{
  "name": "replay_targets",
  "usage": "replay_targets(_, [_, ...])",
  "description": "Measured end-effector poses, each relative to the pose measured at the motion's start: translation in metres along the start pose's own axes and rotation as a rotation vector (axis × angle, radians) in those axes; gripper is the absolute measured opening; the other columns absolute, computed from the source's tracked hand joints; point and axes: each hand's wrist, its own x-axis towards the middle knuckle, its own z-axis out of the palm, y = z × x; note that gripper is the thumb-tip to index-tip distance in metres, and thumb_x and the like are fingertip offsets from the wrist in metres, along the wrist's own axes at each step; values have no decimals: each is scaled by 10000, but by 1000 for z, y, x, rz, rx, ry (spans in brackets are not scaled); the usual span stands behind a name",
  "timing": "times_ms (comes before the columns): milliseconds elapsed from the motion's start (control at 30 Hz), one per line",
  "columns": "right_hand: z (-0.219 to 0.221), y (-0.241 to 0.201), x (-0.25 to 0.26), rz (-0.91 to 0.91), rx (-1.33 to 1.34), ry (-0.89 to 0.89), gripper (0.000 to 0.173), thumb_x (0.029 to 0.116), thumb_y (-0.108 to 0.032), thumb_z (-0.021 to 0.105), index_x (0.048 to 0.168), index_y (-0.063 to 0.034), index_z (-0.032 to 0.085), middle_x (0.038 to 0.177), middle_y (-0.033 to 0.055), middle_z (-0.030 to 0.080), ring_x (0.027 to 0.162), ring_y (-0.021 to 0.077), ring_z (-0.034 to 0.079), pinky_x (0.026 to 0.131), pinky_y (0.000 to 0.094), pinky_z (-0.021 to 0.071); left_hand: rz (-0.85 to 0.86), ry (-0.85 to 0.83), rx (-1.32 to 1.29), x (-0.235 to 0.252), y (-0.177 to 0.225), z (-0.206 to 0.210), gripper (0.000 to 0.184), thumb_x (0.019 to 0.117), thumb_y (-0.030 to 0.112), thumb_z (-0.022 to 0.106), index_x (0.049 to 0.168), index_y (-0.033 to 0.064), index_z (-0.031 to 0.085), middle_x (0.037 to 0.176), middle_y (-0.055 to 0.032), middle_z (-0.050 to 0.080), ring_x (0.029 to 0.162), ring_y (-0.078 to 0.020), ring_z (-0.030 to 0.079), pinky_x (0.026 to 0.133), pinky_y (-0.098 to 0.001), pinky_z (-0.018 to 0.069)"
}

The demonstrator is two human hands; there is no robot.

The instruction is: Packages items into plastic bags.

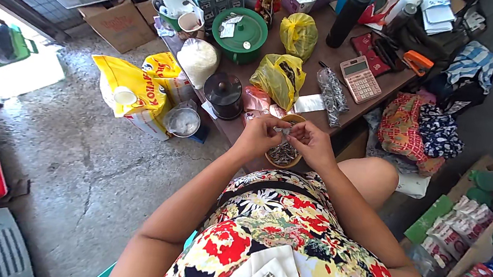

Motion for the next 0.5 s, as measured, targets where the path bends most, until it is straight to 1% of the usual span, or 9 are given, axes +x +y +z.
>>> replay_targets(67, [4,-5,2,15,-57,21,171,905,-53,757,1030,-15,646,870,86,680,727,123,670,676,286,582,26,-14,7,-2,1,3,267,909,-19,642,1147,48,742,1119,-79,662,679,-23,565,621,-173,494])
replay_targets(133, [6,-9,5,33,-110,22,169,900,-52,759,995,-13,625,842,96,648,693,138,628,642,298,544,73,-13,12,-3,1,6,247,909,-16,640,1128,33,745,1124,-92,674,687,-24,586,633,-174,513])
replay_targets(200, [4,-10,5,-52,-182,45,162,902,-91,742,1011,-12,651,908,107,626,689,146,596,615,299,525,92,10,1,-3,2,3,248,909,-18,638,1127,34,744,1124,-90,671,693,-23,584,634,-172,510])
replay_targets(300, [1,-2,5,-312,-297,90,191,872,-122,705,1031,-16,710,1034,139,586,741,160,582,619,293,526,80,54,-4,-3,2,-10,264,910,-7,634,1148,40,737,1126,-78,667,706,-23,582,639,-178,505])
replay_targets(333, [0,1,6,-403,-340,84,189,868,-125,709,1033,-35,728,1115,158,588,801,184,609,657,317,554,73,46,-8,-3,3,-14,271,907,-12,631,1153,41,732,1141,-76,665,718,-21,590,648,-176,514])
replay_targets(400, [-2,1,11,-551,-467,14,184,881,-127,711,1055,-91,760,1372,211,555,1017,277,654,813,421,580,72,2,-34,-2,2,-20,267,904,-24,638,1146,42,730,1141,-66,661,727,-14,591,652,-165,517])
replay_targets(433, [-2,-2,15,-587,-556,-32,179,895,-130,711,1065,-112,765,1483,217,498,1148,331,628,899,480,555,76,-25,-45,-2,2,-22,267,904,-26,640,1146,40,730,1134,-62,657,729,-12,590,656,-161,517])
replay_targets(467, [-2,-5,18,-597,-641,-73,152,912,-136,711,1054,-118,763,1555,204,447,1247,372,590,949,528,527,81,-44,-45,-2,2,-24,267,905,-27,638,1147,39,730,1136,-60,657,728,-9,592,656,-160,520])
replay_targets(500, [-2,-9,20,-600,-706,-102,105,923,-144,711,1011,-111,758,1581,182,435,1283,385,578,965,551,516,86,-48,-30,-2,2,-26,276,902,-25,627,1146,47,733,1137,-53,662,714,-3,584,643,-157,509])
